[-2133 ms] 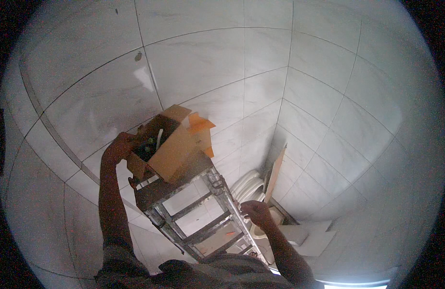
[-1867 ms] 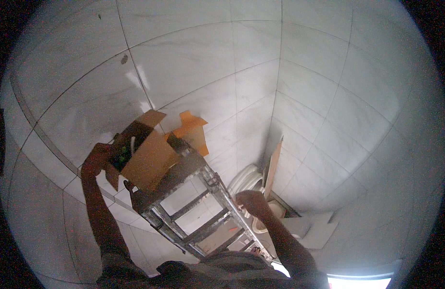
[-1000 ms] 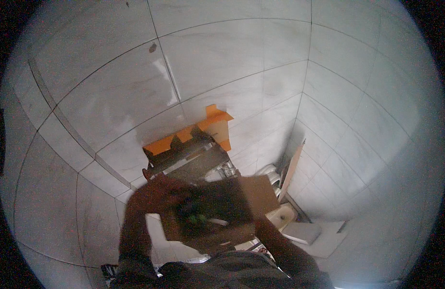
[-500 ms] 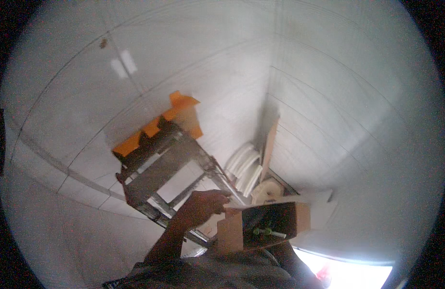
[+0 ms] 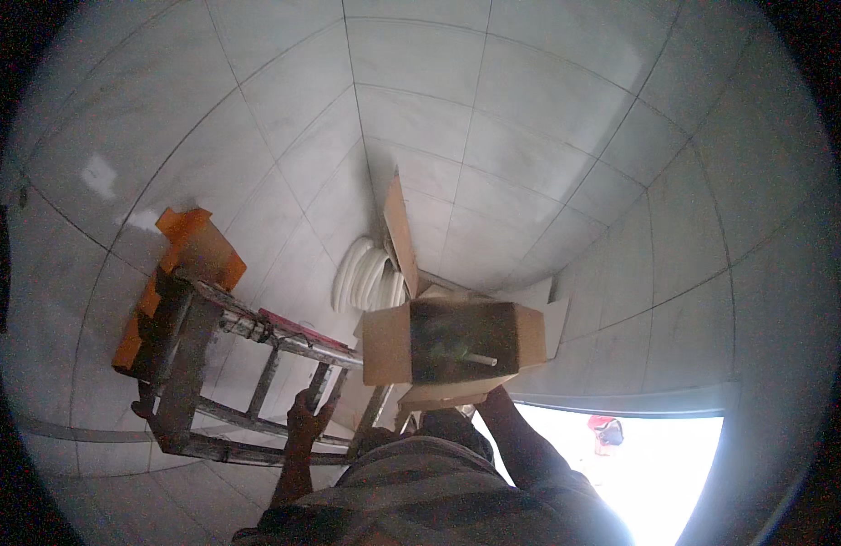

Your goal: The person strips wire insulation, twists and tapes electrical wires, then mounts a circular ceiling light fixture to the ceiling. The person uses pliers and electrical tape to prepare and secure the connections before attaching the fixture.

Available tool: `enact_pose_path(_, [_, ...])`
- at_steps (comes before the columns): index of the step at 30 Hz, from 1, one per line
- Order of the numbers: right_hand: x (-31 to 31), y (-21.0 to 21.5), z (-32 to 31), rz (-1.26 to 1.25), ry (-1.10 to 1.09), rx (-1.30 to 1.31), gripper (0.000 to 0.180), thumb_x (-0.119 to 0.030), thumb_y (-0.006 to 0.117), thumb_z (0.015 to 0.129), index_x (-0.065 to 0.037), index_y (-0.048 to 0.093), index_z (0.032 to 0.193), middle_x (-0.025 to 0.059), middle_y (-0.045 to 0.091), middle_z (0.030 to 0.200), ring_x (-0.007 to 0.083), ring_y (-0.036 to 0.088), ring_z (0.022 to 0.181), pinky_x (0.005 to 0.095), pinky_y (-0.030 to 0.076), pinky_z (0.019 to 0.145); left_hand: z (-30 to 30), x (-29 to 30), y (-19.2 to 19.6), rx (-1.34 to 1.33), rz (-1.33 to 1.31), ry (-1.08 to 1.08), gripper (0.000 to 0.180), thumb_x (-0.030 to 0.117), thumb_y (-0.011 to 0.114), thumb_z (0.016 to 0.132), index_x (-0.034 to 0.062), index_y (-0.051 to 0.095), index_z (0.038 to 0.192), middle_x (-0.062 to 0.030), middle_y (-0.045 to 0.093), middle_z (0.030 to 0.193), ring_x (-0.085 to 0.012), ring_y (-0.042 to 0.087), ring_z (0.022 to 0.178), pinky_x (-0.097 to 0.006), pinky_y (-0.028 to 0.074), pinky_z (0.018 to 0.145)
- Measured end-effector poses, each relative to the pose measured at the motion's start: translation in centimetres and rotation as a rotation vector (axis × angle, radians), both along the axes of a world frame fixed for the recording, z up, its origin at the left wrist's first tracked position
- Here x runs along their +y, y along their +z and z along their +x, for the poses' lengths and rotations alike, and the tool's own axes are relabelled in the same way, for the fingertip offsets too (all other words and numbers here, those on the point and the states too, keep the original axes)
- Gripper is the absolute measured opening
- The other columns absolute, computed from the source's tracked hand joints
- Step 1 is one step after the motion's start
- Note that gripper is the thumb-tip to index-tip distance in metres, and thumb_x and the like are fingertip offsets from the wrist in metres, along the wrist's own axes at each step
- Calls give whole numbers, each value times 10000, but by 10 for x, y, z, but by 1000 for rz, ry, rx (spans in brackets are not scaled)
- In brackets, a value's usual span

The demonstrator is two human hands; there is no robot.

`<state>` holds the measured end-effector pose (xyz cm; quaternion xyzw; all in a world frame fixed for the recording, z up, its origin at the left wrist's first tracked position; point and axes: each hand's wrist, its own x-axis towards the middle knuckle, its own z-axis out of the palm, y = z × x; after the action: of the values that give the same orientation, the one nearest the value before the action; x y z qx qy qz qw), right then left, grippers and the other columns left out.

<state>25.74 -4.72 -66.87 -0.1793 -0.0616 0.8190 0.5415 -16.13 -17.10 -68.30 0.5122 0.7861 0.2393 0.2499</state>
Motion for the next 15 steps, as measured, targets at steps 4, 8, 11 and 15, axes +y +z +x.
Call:
enact_pose_path(4, [12,-12,27,-12,-49,3,619,-479,594,958,-70,463,1404,160,550,1367,319,586,1198,475,535,974,-10,26,3,153,-347,-49,531,529,796,732,24,701,867,-202,717,831,-391,705,835,-489,561,762])
enact_pose_path(8, [31,-25,48,-16,-89,6,625,-486,598,952,-75,464,1404,155,554,1364,314,592,1192,470,541,968,-2,27,6,247,-268,-41,502,514,791,732,42,695,870,-205,717,839,-401,704,827,-505,563,758])
enact_pose_path(11, [44,-34,59,-19,-100,9,629,-491,601,948,-79,464,1403,152,557,1362,311,597,1188,466,545,964,2,23,1,360,-283,-52,484,489,767,760,17,671,804,-230,694,795,-411,692,777,-496,560,702])
enact_pose_path(15, [56,-44,73,-18,-122,11,635,-497,605,943,-83,464,1403,147,561,1359,306,603,1183,462,551,957,-11,15,-21,376,-261,-113,435,461,773,759,46,662,827,-208,698,795,-406,696,778,-506,565,700])
